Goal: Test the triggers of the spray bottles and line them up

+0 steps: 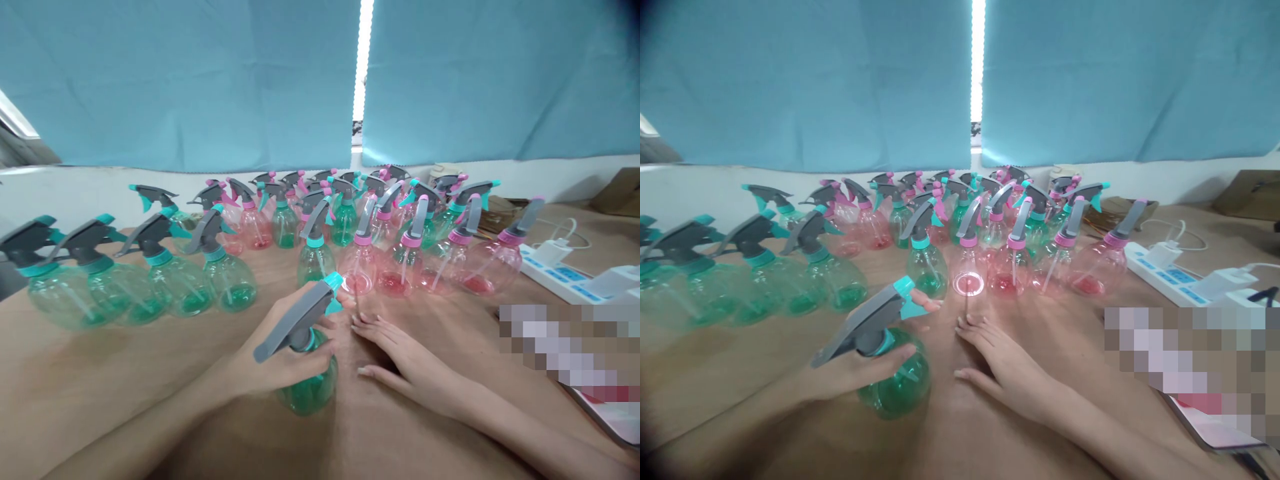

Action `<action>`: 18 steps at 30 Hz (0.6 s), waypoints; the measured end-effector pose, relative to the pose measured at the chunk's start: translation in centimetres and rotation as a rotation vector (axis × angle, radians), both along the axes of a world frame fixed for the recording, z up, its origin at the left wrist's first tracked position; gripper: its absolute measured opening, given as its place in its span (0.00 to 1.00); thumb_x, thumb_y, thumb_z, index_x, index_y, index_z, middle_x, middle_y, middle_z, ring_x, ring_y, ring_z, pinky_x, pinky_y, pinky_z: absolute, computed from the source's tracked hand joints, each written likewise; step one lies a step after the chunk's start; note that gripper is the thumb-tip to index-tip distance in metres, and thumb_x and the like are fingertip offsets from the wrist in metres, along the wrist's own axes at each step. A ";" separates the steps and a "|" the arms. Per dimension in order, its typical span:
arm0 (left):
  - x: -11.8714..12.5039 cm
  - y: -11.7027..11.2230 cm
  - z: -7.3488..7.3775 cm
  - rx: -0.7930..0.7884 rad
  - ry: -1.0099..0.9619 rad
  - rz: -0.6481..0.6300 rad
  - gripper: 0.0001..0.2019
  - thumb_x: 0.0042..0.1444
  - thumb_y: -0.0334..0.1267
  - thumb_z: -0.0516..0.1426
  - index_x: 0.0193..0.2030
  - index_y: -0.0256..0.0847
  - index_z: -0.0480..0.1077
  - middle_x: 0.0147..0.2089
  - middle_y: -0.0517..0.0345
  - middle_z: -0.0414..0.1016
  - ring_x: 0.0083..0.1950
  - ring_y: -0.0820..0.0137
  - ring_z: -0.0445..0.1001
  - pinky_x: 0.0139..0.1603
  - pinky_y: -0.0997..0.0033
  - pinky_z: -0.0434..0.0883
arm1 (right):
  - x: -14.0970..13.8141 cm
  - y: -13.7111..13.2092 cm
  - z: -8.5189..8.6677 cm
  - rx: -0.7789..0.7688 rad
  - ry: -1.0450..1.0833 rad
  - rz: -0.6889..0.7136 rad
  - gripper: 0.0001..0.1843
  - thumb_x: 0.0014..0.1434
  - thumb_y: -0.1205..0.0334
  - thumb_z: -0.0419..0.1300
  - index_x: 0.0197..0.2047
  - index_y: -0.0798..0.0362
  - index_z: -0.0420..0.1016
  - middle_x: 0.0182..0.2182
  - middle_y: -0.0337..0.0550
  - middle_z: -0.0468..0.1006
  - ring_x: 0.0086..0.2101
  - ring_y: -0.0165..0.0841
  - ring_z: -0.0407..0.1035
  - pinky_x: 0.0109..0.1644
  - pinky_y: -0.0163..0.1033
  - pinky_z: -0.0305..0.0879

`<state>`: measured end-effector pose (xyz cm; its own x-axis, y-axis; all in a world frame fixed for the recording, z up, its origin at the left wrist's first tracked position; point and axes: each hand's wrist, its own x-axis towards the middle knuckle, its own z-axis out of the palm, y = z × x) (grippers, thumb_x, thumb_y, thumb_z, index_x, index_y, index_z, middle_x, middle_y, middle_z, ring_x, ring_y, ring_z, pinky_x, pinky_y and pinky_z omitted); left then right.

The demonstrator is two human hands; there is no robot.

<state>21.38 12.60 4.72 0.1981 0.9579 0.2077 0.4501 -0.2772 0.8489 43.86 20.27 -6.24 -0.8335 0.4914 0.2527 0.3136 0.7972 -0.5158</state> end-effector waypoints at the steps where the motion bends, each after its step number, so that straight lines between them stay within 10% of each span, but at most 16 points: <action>1: 0.1 0.0 -0.1 0.001 -0.003 0.014 0.13 0.46 0.28 0.56 0.40 0.43 0.63 0.37 0.59 0.71 0.36 0.69 0.73 0.33 0.73 0.71 | 0.0 0.0 -0.1 0.003 0.006 0.001 0.32 0.64 0.49 0.55 0.67 0.50 0.55 0.63 0.50 0.63 0.64 0.44 0.53 0.66 0.56 0.53; 18: 1.1 -0.5 0.7 0.025 0.008 0.143 0.12 0.44 0.31 0.53 0.37 0.46 0.67 0.28 0.63 0.67 0.27 0.69 0.67 0.34 0.68 0.69 | 0.0 0.0 0.2 -0.006 -0.003 -0.003 0.32 0.63 0.48 0.56 0.66 0.50 0.57 0.63 0.50 0.63 0.64 0.44 0.53 0.66 0.56 0.52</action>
